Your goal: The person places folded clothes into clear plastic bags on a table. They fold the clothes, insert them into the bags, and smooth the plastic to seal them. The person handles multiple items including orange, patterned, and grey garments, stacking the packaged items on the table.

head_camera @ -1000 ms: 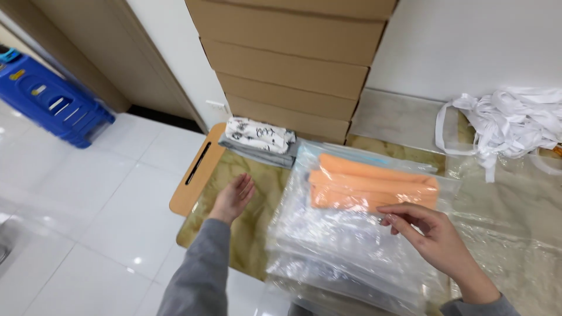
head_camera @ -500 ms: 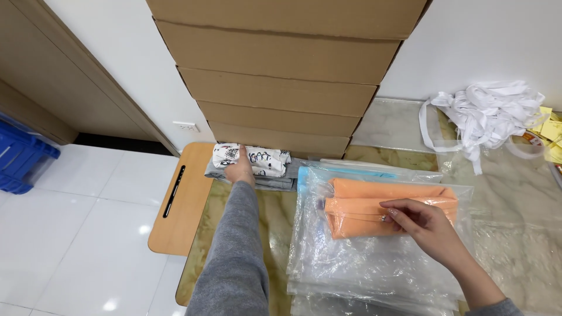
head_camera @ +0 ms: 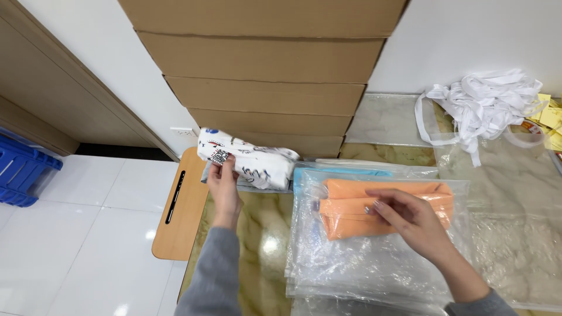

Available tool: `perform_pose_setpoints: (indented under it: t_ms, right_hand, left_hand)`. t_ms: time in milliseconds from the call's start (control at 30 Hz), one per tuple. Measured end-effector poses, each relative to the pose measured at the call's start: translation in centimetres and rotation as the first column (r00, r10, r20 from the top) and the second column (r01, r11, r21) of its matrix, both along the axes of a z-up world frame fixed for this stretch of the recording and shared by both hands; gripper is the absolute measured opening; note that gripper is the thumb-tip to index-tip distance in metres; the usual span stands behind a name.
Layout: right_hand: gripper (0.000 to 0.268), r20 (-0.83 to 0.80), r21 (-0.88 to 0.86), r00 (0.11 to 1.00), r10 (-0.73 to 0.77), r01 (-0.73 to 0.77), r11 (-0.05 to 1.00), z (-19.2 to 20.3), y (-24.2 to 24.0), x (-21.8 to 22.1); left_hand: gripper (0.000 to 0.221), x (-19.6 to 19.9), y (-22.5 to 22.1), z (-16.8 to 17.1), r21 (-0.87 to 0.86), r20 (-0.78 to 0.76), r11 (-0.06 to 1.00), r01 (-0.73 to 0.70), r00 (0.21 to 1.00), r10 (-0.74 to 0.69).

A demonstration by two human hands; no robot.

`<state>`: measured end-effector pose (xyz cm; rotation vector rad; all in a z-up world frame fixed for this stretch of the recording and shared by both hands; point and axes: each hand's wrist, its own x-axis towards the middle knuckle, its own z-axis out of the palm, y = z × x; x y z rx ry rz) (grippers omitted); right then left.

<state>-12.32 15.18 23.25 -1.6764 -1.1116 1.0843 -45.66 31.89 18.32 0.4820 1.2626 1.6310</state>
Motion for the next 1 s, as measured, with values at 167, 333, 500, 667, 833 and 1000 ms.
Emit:
perform_pose_setpoints:
  t_ms: [167, 333, 500, 667, 833, 1000]
  right_hand:
    - [0.057, -0.227, 0.414, 0.952, 0.205, -0.096, 0.905, 0.9, 0.3, -0.3]
    - [0.093, -0.636, 0.245, 0.742, 0.213, -0.068, 0.967, 3.3, -2.3, 4.4]
    - [0.102, -0.685, 0.128, 0.719, 0.117, -0.039, 0.991, 2.6, -11.8, 14.3]
    - [0.050, -0.539, -0.359, 0.643, -0.543, 0.408, 0.839, -3.8, -21.2, 23.7]
    - [0.054, -0.378, -0.530, 0.544, -0.749, 0.537, 0.657, -9.8, -30.3, 34.0]
    - [0.052, -0.223, -0.536, 0.532, -0.817, 0.633, 0.559, -9.4, -34.4, 39.3]
  left_hand:
    - [0.036, 4.7, -8.3, 10.5, 0.321, -0.173, 0.834, 0.449, 0.893, -0.415]
    - [0.030, 15.1, -13.4, 10.6, 0.393, -0.059, 0.585, 0.709, 0.655, -0.753]
    - [0.016, 29.1, -19.1, 8.5, 0.122, -0.225, 0.475, 0.872, 0.490, -0.842]
    - [0.032, 43.1, -26.5, 0.7, -0.115, -0.341, 0.331, 0.937, 0.275, -0.899]
    - [0.029, 51.4, -31.0, -5.5, -0.272, -0.447, 0.113, 0.956, -0.022, -0.894]
    - [0.065, 54.9, -33.2, -17.1, -0.635, -0.752, 0.031, 0.772, -0.608, -0.255]
